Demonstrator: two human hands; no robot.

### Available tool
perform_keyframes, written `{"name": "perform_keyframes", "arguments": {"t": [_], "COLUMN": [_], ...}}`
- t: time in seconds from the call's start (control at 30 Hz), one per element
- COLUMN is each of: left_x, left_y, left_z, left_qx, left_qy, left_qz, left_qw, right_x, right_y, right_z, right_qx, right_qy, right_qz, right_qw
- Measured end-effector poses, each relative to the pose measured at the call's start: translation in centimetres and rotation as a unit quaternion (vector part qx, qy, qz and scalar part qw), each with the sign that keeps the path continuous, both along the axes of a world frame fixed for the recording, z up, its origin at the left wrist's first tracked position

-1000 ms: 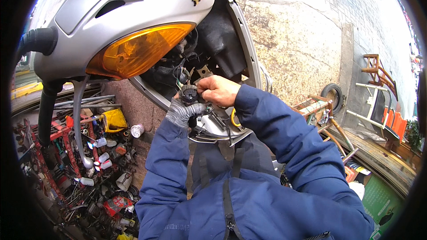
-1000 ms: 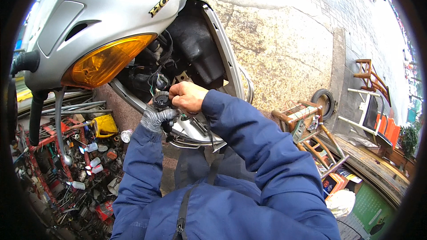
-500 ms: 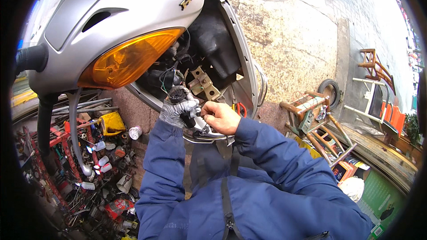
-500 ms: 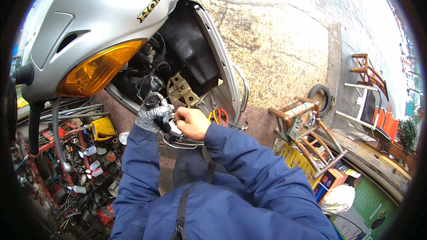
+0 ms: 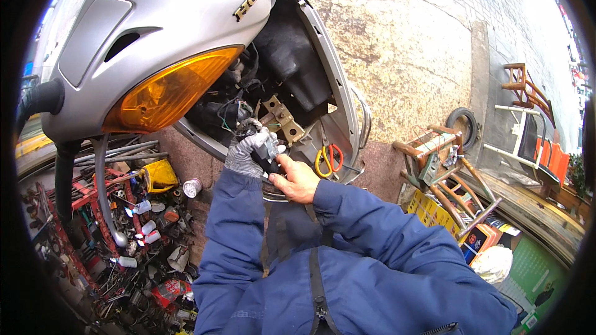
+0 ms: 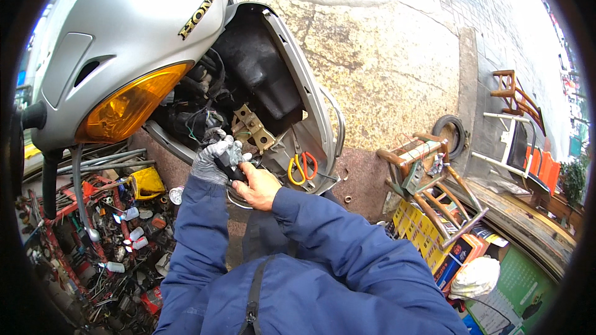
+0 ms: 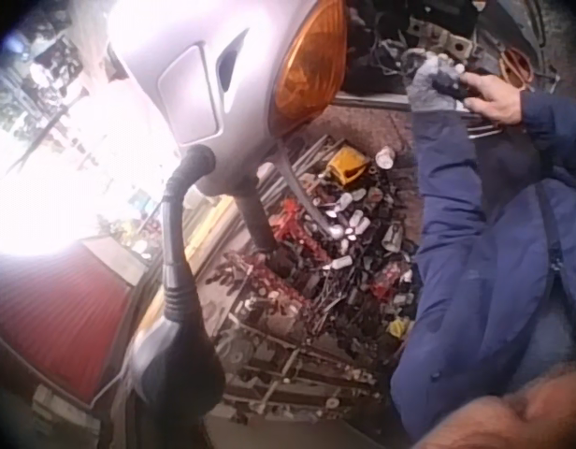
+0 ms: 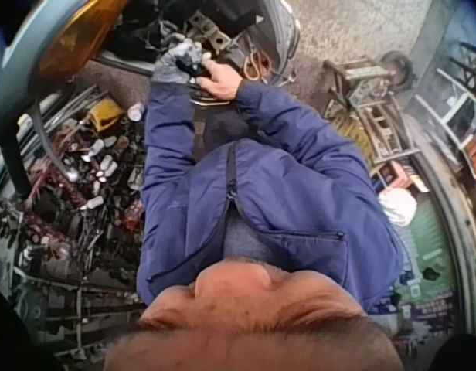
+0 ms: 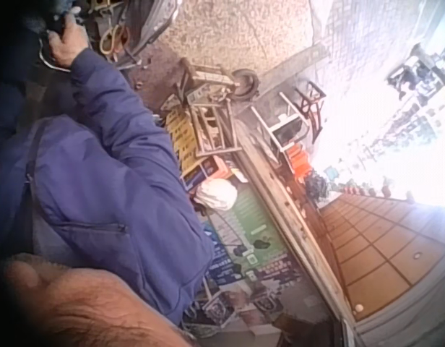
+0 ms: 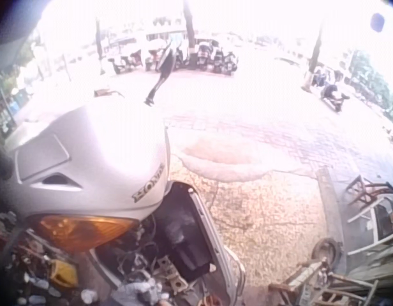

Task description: The person works on the front wiring of a silver scooter, connecting wires and testing the turn signal. They retrieve a roll of yellow tape from a cluttered tool rack, tear off a piece, and wrap it around the wire bundle near the headlight.

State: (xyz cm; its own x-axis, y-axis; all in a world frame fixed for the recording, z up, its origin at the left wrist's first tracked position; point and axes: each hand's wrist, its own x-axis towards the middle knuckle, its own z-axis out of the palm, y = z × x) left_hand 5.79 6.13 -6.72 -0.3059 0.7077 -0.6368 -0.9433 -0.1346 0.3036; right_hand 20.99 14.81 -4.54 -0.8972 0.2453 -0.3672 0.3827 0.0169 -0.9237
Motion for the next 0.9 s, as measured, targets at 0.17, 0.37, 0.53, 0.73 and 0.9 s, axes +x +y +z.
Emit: {"name": "perform_keyframes", "arguments": {"t": [0.17, 0.37, 0.53, 0.73, 0.9], "left_x": [-0.1, -0.5, -0.4, -0.4, -0.1], "left_y": [0.0, 0.2, 0.1, 0.2, 0.0], "left_z": [0.1, -0.7, -0.6, -1.4, -1.1], "left_qx": [0.058, 0.183, 0.018, -0.012, -0.054], "left_qy": [0.041, 0.028, 0.049, 0.013, 0.022], "left_qz": [-0.007, -0.029, 0.021, 0.058, 0.047], "left_qw": [0.997, 0.982, 0.998, 0.998, 0.997], "right_x": [-0.7, -0.9, -1.4, -1.2, -1.2], "right_y": [1.0, 2.7, 3.6, 2.9, 2.5], "right_z": [-0.4, 0.3, 0.8, 0.0, 0.1], "right_qx": [-0.031, -0.259, -0.246, -0.25, -0.242], "right_qy": [-0.001, -0.033, -0.065, -0.085, -0.076], "right_qz": [0.057, 0.086, 0.127, 0.121, 0.133], "right_qw": [0.998, 0.961, 0.959, 0.957, 0.958]}}
